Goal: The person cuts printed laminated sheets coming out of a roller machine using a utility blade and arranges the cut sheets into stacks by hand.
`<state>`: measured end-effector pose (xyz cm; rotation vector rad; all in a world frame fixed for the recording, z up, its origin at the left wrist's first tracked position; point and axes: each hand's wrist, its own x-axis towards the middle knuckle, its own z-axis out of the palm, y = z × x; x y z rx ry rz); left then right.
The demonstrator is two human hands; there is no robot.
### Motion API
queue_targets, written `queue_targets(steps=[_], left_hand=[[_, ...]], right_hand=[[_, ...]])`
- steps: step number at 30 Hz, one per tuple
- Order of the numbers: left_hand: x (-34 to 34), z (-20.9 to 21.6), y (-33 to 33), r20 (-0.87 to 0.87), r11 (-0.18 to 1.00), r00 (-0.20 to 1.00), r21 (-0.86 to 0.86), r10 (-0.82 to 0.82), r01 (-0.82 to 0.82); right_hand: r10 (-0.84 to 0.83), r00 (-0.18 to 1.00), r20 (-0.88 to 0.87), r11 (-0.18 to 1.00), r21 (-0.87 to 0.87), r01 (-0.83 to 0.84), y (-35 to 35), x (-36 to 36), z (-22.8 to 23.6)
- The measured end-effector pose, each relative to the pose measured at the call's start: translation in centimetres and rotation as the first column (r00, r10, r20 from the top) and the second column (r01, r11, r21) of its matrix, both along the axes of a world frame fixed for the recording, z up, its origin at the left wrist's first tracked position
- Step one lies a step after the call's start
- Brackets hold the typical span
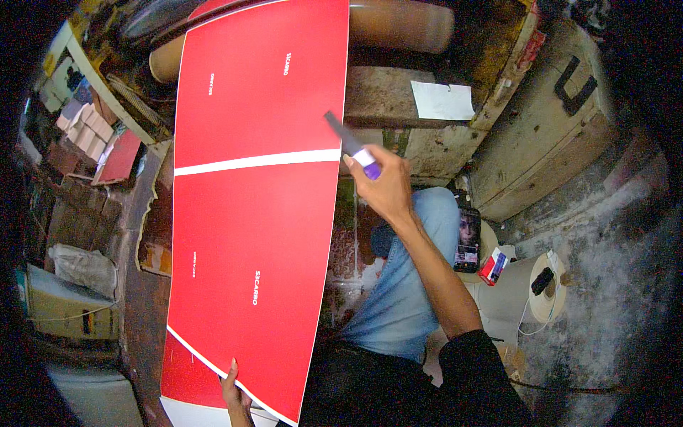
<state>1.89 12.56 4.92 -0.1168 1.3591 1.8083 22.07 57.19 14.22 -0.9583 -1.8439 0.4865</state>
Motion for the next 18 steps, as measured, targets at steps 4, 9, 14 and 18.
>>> queue_targets(steps=[4, 9, 14, 18], left_hand=[[-0.6, -0.7, -1.5, 0.071, 1.000, 0.997, -0.005, 0.019, -0.018], [0.1, -4.7, -3.6, -0.035, 0.980, 0.994, -0.176, -0.100, 0.093], [-3.2, -11.6, -10.0, 0.050, 0.934, 0.982, -0.304, -0.181, 0.188], [-4.5, -14.0, -7.2, 0.027, 0.987, 0.996, -0.133, -0.086, 0.088]], right_hand=[[-0.037, 0.951, 0.307, 0.848, 0.513, -0.133, 1.0, 0.2, 2.0], [0.163, 0.713, 0.682, 0.643, 0.475, -0.601, 3.3, 2.8, -2.6], [0.288, 0.822, 0.491, 0.746, 0.423, -0.514, 5.0, 1.6, -2.0], [0.348, 0.816, 0.462, 0.832, 0.249, -0.495, 4.5, 0.7, -1.6]])
